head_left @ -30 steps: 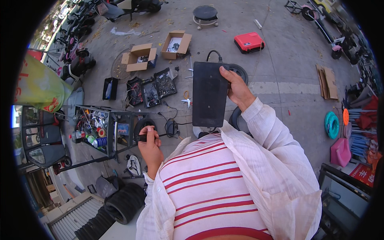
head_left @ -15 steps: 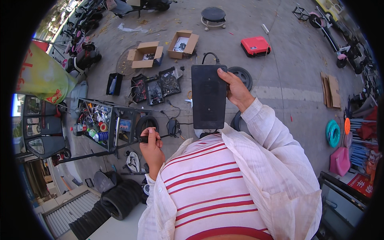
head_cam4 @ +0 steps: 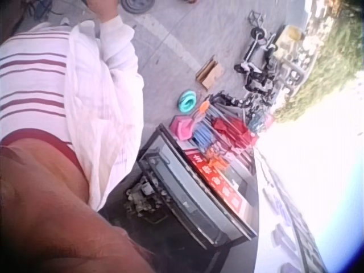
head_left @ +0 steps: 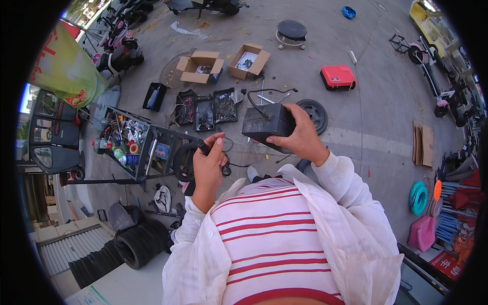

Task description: The person uses a pink tool to strip or adjust the wires of a black power adapter connector, then walks through a shop filled with scooters while holding the adapter and its cable. The person repeatedly handles the connector and cable, inspecting the exposed wires and the adapter body.

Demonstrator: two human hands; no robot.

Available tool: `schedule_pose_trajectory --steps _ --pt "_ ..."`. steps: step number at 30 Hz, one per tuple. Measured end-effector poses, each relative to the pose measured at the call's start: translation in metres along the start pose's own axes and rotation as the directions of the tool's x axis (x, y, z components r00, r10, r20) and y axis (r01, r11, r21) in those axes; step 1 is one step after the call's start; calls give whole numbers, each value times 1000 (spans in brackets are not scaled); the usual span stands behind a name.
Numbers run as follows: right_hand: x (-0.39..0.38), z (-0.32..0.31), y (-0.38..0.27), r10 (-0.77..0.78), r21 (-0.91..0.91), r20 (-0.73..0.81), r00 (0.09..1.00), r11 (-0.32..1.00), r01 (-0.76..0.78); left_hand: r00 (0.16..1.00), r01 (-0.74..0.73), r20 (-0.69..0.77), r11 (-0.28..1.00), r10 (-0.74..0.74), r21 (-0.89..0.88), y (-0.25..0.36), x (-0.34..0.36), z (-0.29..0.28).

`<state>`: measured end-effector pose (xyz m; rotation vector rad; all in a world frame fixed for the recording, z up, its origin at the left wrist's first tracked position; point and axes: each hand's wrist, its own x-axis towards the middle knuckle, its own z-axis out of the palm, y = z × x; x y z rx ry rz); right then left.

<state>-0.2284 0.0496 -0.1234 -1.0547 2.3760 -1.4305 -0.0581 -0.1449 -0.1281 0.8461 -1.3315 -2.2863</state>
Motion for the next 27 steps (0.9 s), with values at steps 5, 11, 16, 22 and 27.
schedule_pose_trajectory --steps 5,11,16,22,27 --pt "-15 5 -16 -181 -175 52 982 967 187 964 258 109 951 -242 -172 13 25 32" --pt "-30 10 -3 -178 -208 76 981 959 191 891 448 88 835 -445 -320 7 54 23" --pt "-43 9 11 -72 -231 52 996 970 82 904 409 28 846 -426 -341 -4 60 14" --pt "-60 1 27 42 -256 48 998 966 -28 917 289 -107 826 -384 -485 -5 71 -5" --pt "-85 -13 50 156 -301 -63 986 939 -167 929 139 -231 851 -290 -507 7 89 -45"
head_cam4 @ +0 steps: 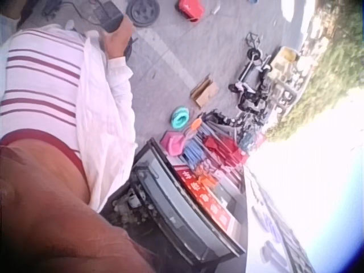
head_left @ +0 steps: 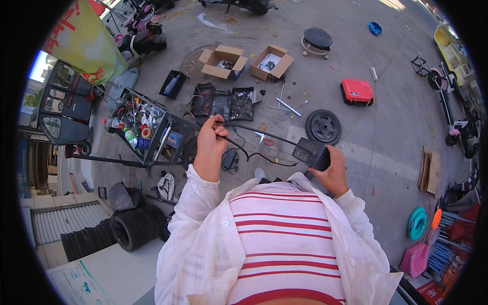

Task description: The person uses a pink tool to strip or adjust the wires of a black power adapter connector, then walks through a shop filled with scooters while holding the adapter and its cable. The person repeatedly handles the connector and cable, inspecting the exposed wires and the adapter body.

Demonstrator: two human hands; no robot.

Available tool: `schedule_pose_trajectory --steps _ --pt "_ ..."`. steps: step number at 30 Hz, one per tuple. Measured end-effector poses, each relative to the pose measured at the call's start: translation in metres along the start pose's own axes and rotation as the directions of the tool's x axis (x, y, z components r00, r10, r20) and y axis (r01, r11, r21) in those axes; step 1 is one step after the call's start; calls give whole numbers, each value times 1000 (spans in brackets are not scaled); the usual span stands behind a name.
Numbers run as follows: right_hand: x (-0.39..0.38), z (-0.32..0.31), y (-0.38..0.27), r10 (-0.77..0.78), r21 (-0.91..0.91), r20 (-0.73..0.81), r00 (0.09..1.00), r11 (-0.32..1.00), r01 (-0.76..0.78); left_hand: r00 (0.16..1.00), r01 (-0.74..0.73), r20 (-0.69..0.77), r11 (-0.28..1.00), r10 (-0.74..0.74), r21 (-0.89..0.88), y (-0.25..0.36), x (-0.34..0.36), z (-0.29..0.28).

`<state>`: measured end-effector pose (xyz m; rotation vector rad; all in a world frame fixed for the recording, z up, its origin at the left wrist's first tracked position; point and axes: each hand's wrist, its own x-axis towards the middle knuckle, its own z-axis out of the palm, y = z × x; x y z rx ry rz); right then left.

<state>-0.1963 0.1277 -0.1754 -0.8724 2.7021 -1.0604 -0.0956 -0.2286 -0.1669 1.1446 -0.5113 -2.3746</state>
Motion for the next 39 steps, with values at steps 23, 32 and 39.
schedule_pose_trajectory --steps 23,32,39 --pt "-40 -46 112 366 36 -406 838 922 -385 797 -593 417 700 438 397 72 -59 -15" --pt "-7 -22 80 313 142 -353 882 949 -280 480 -866 772 84 417 493 56 -93 3" --pt "8 -4 73 299 196 -298 906 948 -249 478 -837 817 -115 322 535 62 -109 11"
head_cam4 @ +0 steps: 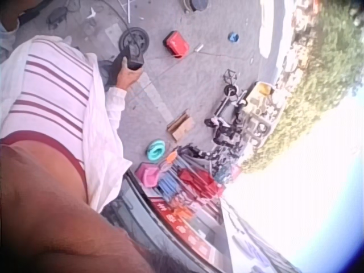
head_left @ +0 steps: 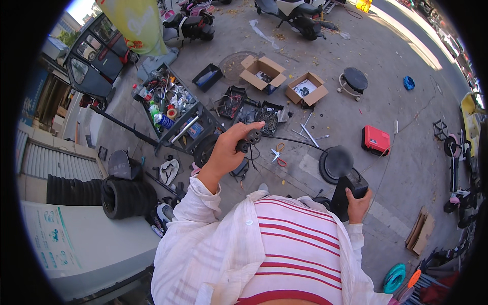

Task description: The person uses a pink tool to strip or adjust the wires of a black power adapter connector, then walks through a shop filled with scooters while holding the adapter and its cable. The person repeatedly handles the connector and cable, inspecting the exposed wires and the adapter body.

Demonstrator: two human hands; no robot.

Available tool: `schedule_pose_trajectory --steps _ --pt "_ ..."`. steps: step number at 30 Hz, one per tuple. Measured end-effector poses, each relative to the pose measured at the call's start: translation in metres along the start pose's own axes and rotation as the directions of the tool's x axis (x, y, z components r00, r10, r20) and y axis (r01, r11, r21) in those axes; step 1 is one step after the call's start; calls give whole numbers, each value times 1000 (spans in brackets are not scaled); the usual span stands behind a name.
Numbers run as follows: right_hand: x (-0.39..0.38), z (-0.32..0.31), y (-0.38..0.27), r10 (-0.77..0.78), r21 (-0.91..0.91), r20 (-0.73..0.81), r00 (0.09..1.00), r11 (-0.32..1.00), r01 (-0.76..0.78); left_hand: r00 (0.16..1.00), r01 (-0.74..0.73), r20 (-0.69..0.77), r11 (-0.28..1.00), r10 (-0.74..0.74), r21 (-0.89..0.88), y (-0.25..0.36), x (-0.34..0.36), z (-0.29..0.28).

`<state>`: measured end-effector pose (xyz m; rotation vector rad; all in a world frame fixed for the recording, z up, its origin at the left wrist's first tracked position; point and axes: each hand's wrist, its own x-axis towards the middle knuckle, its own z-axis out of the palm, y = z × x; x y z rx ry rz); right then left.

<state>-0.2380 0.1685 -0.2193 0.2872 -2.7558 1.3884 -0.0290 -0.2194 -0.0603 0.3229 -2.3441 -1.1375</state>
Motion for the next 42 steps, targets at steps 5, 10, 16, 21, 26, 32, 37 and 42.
schedule_pose_trajectory --steps 5,10,16,21,26,32,37,42 --pt "0 4 -4 -40 -9 81 996 999 41 1000 10 -9 1000 -10 1 3 0 -1" --pt "-3 6 -12 -42 5 76 996 999 42 1000 22 -5 1000 -23 -16 -2 1 -1" --pt "-4 8 -17 -53 -22 68 996 998 54 999 43 3 998 -43 -42 -4 1 0" --pt "-4 9 -21 -52 -31 66 997 998 54 998 57 15 996 -57 -65 -7 0 1" --pt "-5 12 -24 -32 -45 77 997 998 35 998 56 25 996 -55 -68 -9 0 1" --pt "-6 14 -30 -44 -30 102 994 998 47 999 49 17 998 -48 -50 -9 -1 2" --pt "-5 16 -35 -25 -31 114 993 999 29 999 40 9 996 -39 -83 -11 -2 5" --pt "-2 19 -28 -44 -27 122 992 998 48 1000 29 7 996 -28 -84 -16 0 7"
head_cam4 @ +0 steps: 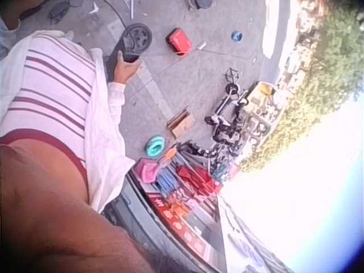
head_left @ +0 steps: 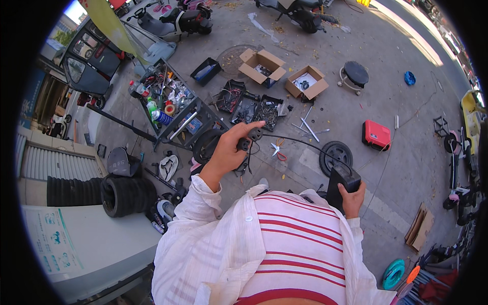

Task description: The person uses a pink tool to strip or adjust the wires of a black power adapter connector, then walks through a shop filled with scooters while holding the adapter and its cable. The person repeatedly handles the connector and cable, inspecting the exposed wires and the adapter body.

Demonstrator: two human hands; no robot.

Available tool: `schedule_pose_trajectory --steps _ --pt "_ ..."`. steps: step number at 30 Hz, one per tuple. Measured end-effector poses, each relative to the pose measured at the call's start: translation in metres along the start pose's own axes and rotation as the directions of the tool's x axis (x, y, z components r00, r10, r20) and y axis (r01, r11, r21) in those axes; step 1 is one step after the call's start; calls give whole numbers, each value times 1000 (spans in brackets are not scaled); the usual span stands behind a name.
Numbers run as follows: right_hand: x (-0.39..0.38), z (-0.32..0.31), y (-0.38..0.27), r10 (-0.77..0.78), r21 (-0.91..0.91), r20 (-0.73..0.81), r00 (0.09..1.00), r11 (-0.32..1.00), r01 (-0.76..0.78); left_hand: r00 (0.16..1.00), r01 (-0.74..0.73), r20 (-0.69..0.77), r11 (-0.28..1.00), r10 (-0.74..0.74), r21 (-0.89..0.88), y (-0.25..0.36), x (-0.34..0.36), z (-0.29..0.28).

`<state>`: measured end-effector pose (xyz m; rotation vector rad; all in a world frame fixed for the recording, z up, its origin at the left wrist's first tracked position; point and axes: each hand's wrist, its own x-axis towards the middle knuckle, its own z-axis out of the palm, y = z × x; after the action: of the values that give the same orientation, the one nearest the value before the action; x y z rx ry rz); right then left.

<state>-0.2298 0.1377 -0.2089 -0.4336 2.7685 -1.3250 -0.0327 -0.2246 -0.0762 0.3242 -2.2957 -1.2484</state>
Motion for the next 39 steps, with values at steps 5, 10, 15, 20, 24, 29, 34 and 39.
schedule_pose_trajectory --steps 5,10,15,20,24,29,34,39 --pt "2 -1 -4 30 19 25 999 999 -30 1000 -3 -4 1000 3 -21 -5 2 3" --pt "2 -1 -5 30 19 16 999 999 -31 1000 9 4 1000 -9 -26 -9 3 6" --pt "3 0 -7 14 36 5 1000 999 -15 1000 13 7 1000 -13 -14 -11 5 8" --pt "3 1 0 6 35 -2 1000 999 -6 1000 24 10 999 -24 -21 -8 6 9" --pt "3 1 1 4 15 -1 1000 1000 -4 999 39 25 999 -38 -21 -7 5 8" --pt "2 -1 -5 42 25 19 999 999 -43 999 45 24 999 -45 -20 -6 4 7" --pt "1 1 -2 24 4 6 1000 1000 -24 998 58 13 998 -58 -20 -7 1 7" --pt "-2 2 -5 24 7 4 1000 1000 -24 994 113 13 993 -113 -28 -3 -2 5"
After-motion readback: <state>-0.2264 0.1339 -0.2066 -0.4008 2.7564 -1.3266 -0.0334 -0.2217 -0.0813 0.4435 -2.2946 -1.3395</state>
